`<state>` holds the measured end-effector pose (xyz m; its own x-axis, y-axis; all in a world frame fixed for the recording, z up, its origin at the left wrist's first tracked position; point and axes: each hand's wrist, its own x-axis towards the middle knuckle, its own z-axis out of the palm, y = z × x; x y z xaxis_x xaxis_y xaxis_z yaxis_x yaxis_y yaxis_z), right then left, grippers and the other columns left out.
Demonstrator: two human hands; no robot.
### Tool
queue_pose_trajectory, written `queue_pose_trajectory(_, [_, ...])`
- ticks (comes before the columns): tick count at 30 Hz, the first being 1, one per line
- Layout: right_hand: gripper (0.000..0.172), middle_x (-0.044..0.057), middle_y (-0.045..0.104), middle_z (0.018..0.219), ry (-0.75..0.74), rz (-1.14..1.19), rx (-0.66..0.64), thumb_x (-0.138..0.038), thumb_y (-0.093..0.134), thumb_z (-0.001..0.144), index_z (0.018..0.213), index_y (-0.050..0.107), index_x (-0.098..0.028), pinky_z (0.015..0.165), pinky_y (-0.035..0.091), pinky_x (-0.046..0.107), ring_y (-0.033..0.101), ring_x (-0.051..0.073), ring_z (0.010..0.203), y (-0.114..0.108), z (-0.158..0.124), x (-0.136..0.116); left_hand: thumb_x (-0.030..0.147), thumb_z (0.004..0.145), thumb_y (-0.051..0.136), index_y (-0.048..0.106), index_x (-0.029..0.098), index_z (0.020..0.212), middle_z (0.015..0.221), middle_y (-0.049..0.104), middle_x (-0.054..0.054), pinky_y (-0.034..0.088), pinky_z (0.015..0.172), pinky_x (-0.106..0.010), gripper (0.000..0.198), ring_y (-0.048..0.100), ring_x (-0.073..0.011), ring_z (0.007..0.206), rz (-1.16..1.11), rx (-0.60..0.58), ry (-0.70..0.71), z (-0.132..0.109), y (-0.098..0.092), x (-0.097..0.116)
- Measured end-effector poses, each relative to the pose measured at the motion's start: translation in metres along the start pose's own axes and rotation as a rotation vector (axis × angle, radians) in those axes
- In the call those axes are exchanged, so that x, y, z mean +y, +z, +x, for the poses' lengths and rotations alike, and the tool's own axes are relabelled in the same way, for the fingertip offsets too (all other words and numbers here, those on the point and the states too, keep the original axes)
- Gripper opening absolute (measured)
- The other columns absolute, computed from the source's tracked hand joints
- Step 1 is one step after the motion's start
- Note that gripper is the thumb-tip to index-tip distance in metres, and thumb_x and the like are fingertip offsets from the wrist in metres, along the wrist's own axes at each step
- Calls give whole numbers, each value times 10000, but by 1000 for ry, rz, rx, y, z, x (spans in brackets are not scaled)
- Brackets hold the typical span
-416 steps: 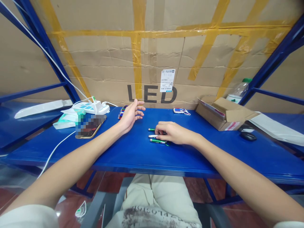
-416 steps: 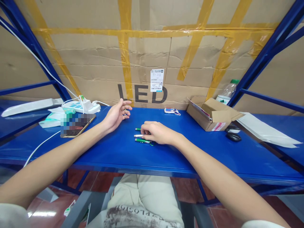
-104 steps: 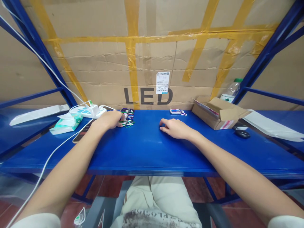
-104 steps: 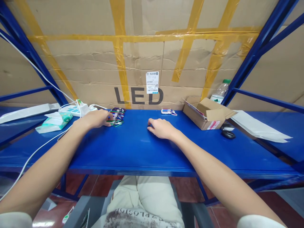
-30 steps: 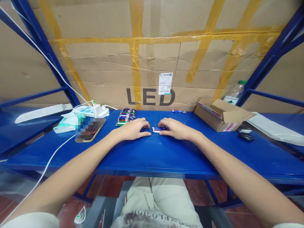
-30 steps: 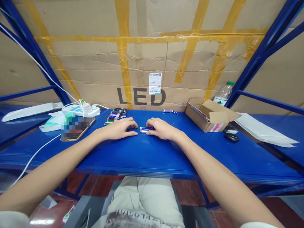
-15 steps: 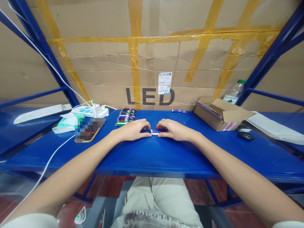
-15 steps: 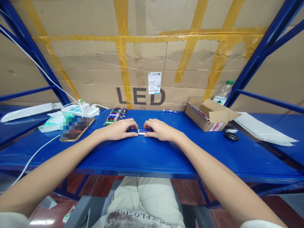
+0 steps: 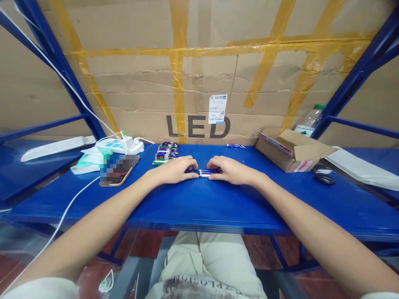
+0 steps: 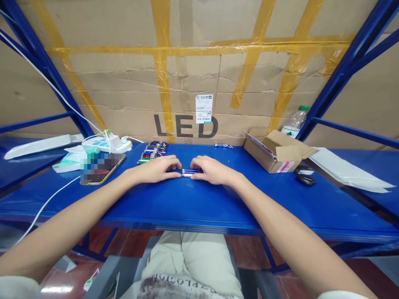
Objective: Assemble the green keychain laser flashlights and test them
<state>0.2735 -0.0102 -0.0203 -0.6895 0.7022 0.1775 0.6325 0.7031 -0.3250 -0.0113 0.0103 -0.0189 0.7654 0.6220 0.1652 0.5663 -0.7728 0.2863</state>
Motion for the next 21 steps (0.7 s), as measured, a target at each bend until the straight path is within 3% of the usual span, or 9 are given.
queue_pose_trajectory(21, [240,113,724,1182,-7,23,-3,-403,733,1011,1140,685,-207,972,507,430,646,303,1102,1,1,1,410,1035,648,697,209,1100,1026,732,-55,460,755,-329,217,674,-224,869,9,-28,-39,-1,-5,10])
